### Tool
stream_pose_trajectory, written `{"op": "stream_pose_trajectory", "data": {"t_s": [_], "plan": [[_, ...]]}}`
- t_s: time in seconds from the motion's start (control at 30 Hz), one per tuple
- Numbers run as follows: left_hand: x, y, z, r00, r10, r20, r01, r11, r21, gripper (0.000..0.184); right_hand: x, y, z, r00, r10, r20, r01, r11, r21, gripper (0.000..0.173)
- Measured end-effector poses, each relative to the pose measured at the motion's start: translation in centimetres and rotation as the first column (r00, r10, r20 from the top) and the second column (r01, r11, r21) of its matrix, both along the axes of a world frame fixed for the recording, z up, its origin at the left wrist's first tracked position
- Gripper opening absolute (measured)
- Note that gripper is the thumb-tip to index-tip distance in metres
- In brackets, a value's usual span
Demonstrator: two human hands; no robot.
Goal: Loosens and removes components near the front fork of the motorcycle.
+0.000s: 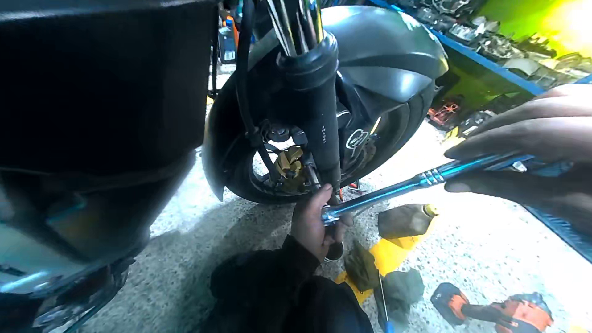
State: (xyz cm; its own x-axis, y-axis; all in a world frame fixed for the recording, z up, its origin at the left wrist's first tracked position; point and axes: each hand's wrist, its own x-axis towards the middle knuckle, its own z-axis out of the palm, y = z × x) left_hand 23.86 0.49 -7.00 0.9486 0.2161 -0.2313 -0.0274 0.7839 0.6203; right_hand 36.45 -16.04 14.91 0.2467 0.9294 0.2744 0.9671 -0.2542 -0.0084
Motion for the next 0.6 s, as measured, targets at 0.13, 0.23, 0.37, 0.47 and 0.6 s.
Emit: {"op": "stream_pose_trajectory", "data": {"t_s": [0.13,0.23,0.37,0.47,0.6], "plan": [[-0.1,0.4,-0.8,0.993,-0.023,0.118,0.035,0.994,-0.102,0.046,-1.7,1.7,-0.4,0.981,0.082,-0.174,-0.043,0.975,0.217,0.019],[0.0,0.3,-0.7,0.988,-0.021,0.156,0.044,0.988,-0.147,0.046,-1.8,2.6,-0.6,0.962,0.134,-0.238,-0.05,0.944,0.327,0.014],[0.1,0.3,0.2,0.996,-0.025,0.082,0.031,0.996,-0.083,0.043,2.3,1.3,-2.2,0.913,0.163,-0.374,0.017,0.901,0.434,0.017],[0.4,0.2,0.6,0.999,-0.005,0.038,0.007,0.999,-0.041,0.041,3.7,-1.0,-4.3,0.852,0.053,-0.521,0.227,0.859,0.459,0.02],[0.7,0.4,-0.2,0.992,-0.045,0.117,0.049,0.998,-0.037,0.039,1.8,-1.8,-5.3,0.849,0.042,-0.526,0.296,0.788,0.541,0.016]]}}
